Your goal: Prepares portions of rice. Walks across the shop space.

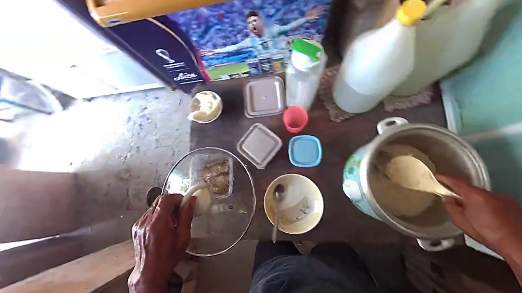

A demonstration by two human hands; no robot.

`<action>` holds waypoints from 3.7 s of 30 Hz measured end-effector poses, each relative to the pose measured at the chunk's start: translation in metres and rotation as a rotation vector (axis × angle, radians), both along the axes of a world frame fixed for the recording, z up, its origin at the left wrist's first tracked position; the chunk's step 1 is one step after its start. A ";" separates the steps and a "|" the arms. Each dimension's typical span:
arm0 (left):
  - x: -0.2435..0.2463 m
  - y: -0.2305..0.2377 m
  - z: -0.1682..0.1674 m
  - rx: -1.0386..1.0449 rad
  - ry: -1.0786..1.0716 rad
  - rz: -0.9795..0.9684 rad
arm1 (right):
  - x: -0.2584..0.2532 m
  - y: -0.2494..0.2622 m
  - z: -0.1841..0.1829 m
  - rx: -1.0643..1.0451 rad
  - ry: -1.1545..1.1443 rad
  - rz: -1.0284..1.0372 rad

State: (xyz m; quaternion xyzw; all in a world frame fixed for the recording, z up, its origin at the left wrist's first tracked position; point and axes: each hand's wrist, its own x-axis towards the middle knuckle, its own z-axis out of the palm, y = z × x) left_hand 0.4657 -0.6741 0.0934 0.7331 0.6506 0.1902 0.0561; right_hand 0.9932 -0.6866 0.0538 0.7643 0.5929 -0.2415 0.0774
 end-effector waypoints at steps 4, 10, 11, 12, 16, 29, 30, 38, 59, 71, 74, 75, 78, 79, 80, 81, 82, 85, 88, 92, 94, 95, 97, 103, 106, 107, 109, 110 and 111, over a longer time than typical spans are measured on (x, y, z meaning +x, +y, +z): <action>-0.037 0.011 0.004 -0.006 0.015 0.111 | -0.006 0.002 -0.007 -0.007 -0.010 -0.056; 0.000 0.097 -0.018 -0.193 0.069 -0.043 | -0.021 0.007 -0.007 -0.021 -0.052 -0.117; 0.009 0.115 -0.032 -0.217 0.083 -0.115 | -0.023 0.008 -0.007 -0.023 -0.059 -0.132; 0.016 0.133 -0.048 -0.235 0.092 -0.183 | -0.025 0.008 -0.007 -0.029 -0.067 -0.149; 0.043 0.197 -0.108 -0.359 0.135 -0.349 | -0.027 0.005 -0.009 -0.017 -0.081 -0.190; 0.077 0.270 -0.165 -0.659 0.286 -0.417 | -0.029 -0.007 -0.017 0.007 -0.130 -0.236; 0.074 0.271 -0.170 -0.660 0.269 -0.401 | -0.030 -0.005 -0.017 0.007 -0.131 -0.227; 0.067 0.266 -0.187 -0.561 0.158 -0.291 | -0.037 0.012 0.009 -0.157 -0.282 -0.215; 0.297 0.000 -0.154 -0.141 -0.319 -0.557 | 0.022 0.053 -0.038 -0.113 -0.279 0.237; 0.297 -0.002 -0.161 -0.111 -0.333 -0.538 | 0.057 0.053 -0.056 -0.075 -0.158 0.453; 0.296 -0.002 -0.161 -0.124 -0.345 -0.540 | 0.052 0.049 -0.054 -0.050 -0.143 0.501; 0.296 -0.002 -0.161 -0.122 -0.348 -0.540 | 0.052 0.048 -0.054 -0.037 -0.125 0.509; 0.296 -0.002 -0.161 -0.108 -0.355 -0.536 | 0.054 0.046 -0.061 0.017 -0.056 0.507; 0.296 -0.002 -0.162 -0.103 -0.358 -0.533 | 0.054 0.044 -0.063 0.036 -0.041 0.506; 0.296 -0.002 -0.163 -0.097 -0.361 -0.529 | 0.053 0.043 -0.065 0.057 -0.029 0.506; 0.296 -0.002 -0.163 -0.098 -0.364 -0.526 | 0.053 0.043 -0.065 0.066 -0.019 0.507; 0.296 -0.003 -0.164 -0.101 -0.366 -0.524 | 0.051 0.042 -0.065 0.061 -0.010 0.505; 0.296 -0.001 -0.165 -0.117 -0.383 -0.533 | 0.048 0.042 -0.063 0.065 0.016 0.492; 0.295 0.001 -0.162 -0.132 -0.393 -0.545 | 0.045 0.046 -0.066 0.031 0.042 0.478; 0.295 0.002 -0.160 -0.142 -0.393 -0.544 | 0.037 0.052 -0.076 -0.003 0.107 0.470; 0.295 0.002 -0.161 -0.147 -0.396 -0.540 | 0.034 0.052 -0.077 -0.020 0.164 0.451; 0.295 0.002 -0.161 -0.153 -0.397 -0.537 | 0.034 0.050 -0.078 -0.026 0.205 0.425; 0.296 0.000 -0.162 -0.164 -0.399 -0.533 | 0.033 0.042 -0.081 -0.052 0.280 0.335; 0.295 0.000 -0.162 -0.169 -0.410 -0.537 | 0.027 0.019 -0.082 -0.060 0.490 0.109; 0.293 0.000 -0.161 -0.177 -0.409 -0.532 | 0.027 0.007 -0.079 0.029 0.554 0.123; 0.294 0.000 -0.161 -0.176 -0.411 -0.532 | 0.028 0.002 -0.077 0.066 0.565 0.135; 0.294 -0.001 -0.163 -0.165 -0.405 -0.532 | 0.031 -0.007 -0.072 0.124 0.561 0.139; 0.294 -0.001 -0.163 -0.161 -0.399 -0.530 | 0.033 -0.010 -0.068 0.132 0.561 0.123; 0.294 -0.001 -0.163 -0.163 -0.393 -0.531 | 0.035 -0.014 -0.066 0.144 0.562 0.100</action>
